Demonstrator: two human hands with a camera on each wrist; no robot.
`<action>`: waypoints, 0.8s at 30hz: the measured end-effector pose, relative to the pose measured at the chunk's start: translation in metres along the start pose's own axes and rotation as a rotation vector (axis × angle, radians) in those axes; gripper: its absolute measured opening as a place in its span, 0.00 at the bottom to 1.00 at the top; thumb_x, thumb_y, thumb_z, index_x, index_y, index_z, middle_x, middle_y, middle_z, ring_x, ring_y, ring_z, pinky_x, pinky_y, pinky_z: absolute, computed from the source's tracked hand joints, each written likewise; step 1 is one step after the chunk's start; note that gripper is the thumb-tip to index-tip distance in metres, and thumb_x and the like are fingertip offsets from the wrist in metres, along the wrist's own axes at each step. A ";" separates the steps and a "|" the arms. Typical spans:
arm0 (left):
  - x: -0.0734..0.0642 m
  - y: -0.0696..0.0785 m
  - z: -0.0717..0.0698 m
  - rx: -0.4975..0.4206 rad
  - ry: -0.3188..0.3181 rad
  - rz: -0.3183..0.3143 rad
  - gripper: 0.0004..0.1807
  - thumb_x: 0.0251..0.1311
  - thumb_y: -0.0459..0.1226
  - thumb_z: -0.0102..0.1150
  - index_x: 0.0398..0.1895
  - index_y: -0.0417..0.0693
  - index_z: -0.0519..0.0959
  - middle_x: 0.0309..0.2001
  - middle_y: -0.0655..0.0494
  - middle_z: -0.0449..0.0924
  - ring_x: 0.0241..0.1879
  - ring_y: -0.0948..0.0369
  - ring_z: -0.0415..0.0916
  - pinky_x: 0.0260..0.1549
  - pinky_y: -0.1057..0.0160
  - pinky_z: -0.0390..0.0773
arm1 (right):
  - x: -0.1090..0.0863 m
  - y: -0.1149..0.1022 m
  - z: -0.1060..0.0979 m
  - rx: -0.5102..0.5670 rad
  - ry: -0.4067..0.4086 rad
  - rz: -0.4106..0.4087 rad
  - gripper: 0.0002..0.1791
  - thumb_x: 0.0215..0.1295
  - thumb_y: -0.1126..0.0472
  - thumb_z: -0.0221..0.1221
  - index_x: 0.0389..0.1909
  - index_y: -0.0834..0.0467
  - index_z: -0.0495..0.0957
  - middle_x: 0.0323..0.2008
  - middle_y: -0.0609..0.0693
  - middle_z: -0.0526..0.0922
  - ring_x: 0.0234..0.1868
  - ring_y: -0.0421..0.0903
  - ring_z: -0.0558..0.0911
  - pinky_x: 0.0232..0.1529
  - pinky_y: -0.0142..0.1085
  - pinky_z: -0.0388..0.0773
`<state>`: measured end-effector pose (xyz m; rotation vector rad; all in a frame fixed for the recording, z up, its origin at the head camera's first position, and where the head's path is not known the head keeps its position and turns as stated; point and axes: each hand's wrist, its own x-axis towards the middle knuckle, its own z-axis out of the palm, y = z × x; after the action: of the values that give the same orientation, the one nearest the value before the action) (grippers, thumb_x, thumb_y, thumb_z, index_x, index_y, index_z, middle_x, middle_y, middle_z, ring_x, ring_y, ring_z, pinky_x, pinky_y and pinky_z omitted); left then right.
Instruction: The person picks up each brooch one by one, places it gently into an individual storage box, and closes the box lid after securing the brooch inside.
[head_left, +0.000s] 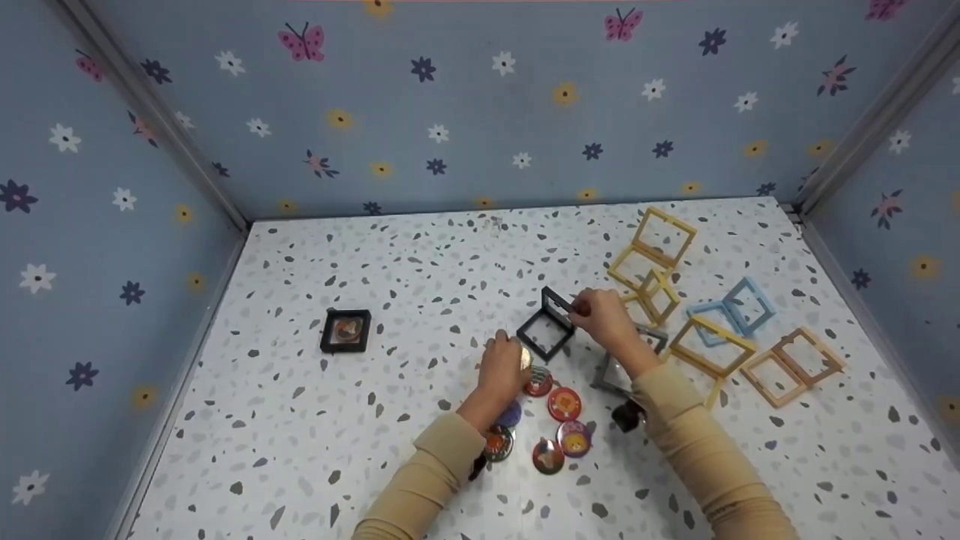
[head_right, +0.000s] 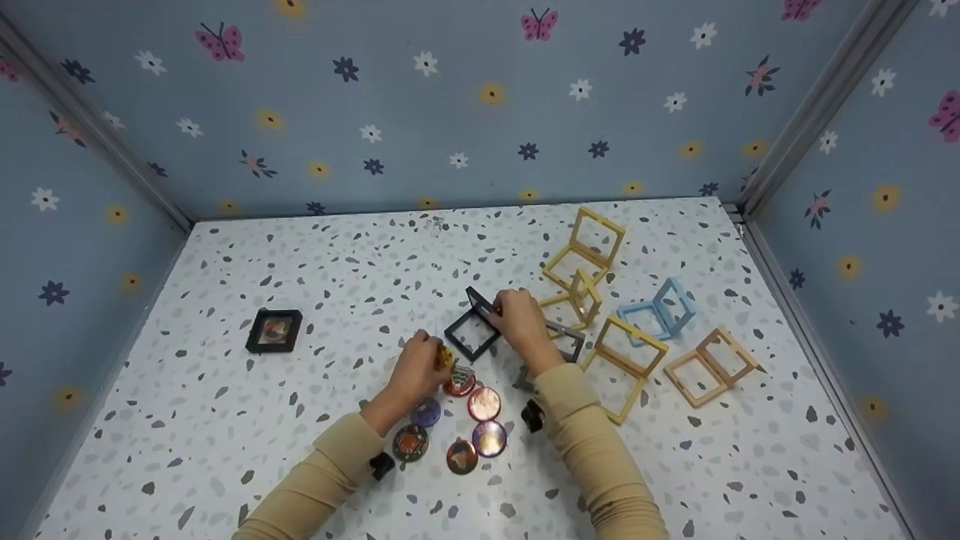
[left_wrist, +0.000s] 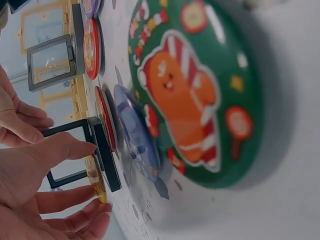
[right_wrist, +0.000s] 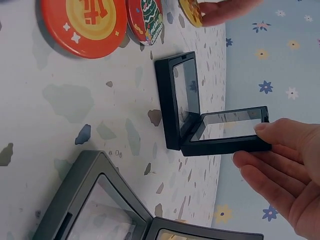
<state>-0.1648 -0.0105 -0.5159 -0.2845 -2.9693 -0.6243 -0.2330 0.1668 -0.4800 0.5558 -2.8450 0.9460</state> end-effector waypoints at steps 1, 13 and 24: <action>0.002 0.001 0.001 0.000 0.005 -0.002 0.15 0.35 0.34 0.65 0.27 0.36 0.75 0.32 0.46 0.69 0.30 0.52 0.70 0.31 0.59 0.73 | 0.000 0.000 0.000 0.003 -0.002 0.005 0.03 0.46 0.69 0.61 0.22 0.66 0.79 0.20 0.55 0.79 0.22 0.48 0.77 0.26 0.38 0.75; 0.026 0.010 0.014 -0.115 0.012 -0.018 0.17 0.33 0.36 0.68 0.28 0.37 0.76 0.33 0.47 0.68 0.33 0.53 0.69 0.31 0.57 0.74 | -0.001 0.001 0.001 0.002 0.003 0.006 0.02 0.47 0.69 0.60 0.22 0.65 0.78 0.20 0.54 0.79 0.22 0.46 0.78 0.25 0.38 0.75; 0.043 0.014 0.026 -0.131 -0.038 -0.118 0.18 0.39 0.40 0.65 0.34 0.40 0.77 0.37 0.49 0.68 0.38 0.55 0.69 0.26 0.50 0.72 | 0.000 0.002 0.001 -0.007 0.013 -0.018 0.02 0.46 0.69 0.60 0.21 0.66 0.78 0.19 0.54 0.79 0.21 0.47 0.77 0.25 0.39 0.75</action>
<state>-0.2050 0.0199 -0.5285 -0.1333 -3.0040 -0.8373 -0.2337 0.1681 -0.4822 0.5717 -2.8253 0.9327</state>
